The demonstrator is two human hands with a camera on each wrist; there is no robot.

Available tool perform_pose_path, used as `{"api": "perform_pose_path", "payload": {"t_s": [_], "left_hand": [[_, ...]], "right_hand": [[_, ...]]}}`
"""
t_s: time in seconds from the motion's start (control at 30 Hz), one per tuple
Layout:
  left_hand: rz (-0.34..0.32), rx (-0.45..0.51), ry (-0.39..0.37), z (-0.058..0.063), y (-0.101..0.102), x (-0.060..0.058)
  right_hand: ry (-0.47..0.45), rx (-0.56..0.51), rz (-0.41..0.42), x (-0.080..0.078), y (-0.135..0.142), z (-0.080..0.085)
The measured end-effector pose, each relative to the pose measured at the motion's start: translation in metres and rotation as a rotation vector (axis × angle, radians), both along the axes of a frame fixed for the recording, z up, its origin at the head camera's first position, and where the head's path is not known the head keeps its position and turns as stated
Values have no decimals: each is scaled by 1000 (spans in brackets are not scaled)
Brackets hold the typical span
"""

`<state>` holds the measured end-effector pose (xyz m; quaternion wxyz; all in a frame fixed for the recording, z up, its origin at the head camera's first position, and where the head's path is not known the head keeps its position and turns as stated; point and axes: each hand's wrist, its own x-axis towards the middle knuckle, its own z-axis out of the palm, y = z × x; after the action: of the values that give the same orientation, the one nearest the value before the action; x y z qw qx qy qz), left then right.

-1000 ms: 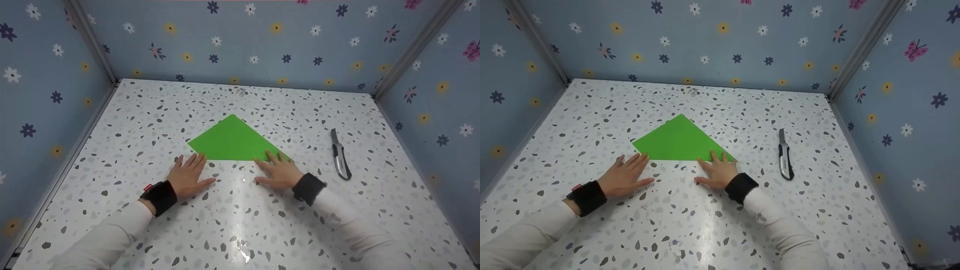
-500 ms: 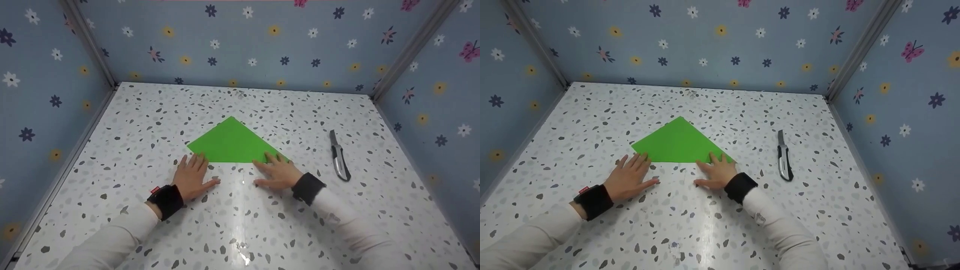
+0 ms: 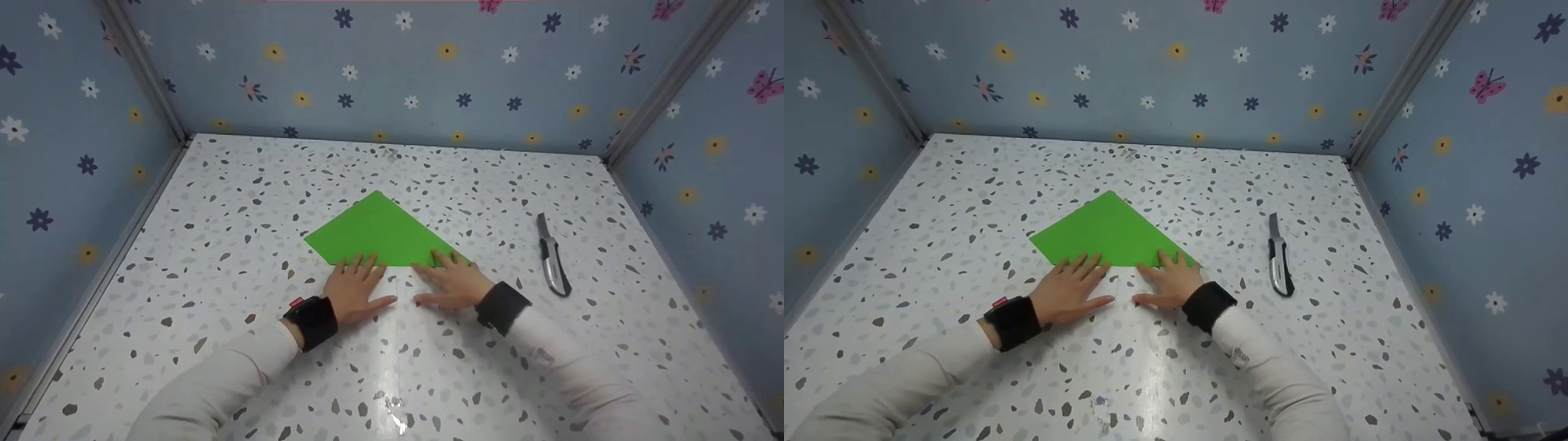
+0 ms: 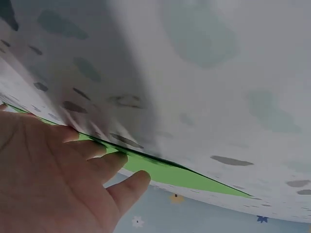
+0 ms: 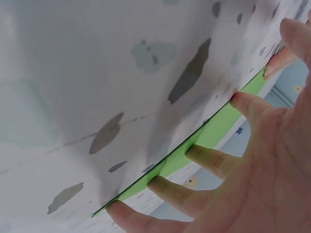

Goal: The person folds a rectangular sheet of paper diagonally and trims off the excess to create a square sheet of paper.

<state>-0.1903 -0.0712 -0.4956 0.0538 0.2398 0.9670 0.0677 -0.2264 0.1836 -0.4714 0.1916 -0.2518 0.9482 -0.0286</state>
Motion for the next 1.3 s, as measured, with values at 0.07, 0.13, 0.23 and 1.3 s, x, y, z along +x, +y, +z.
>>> {"api": "perform_pose_path", "payload": {"t_s": [0.07, 0.13, 0.23, 1.3], "left_hand": [[9, -10, -21, -1, 8, -2], [28, -10, -48, 1, 16, -2], [55, -3, -75, 4, 22, -1], [117, 94, -160, 3, 20, -29]], "right_hand": [[4, -6, 7, 0, 0, 0], [2, 0, 10, -1, 0, -1], [6, 6, 13, -2, 1, -1], [-6, -36, 26, 7, 12, 2]]}}
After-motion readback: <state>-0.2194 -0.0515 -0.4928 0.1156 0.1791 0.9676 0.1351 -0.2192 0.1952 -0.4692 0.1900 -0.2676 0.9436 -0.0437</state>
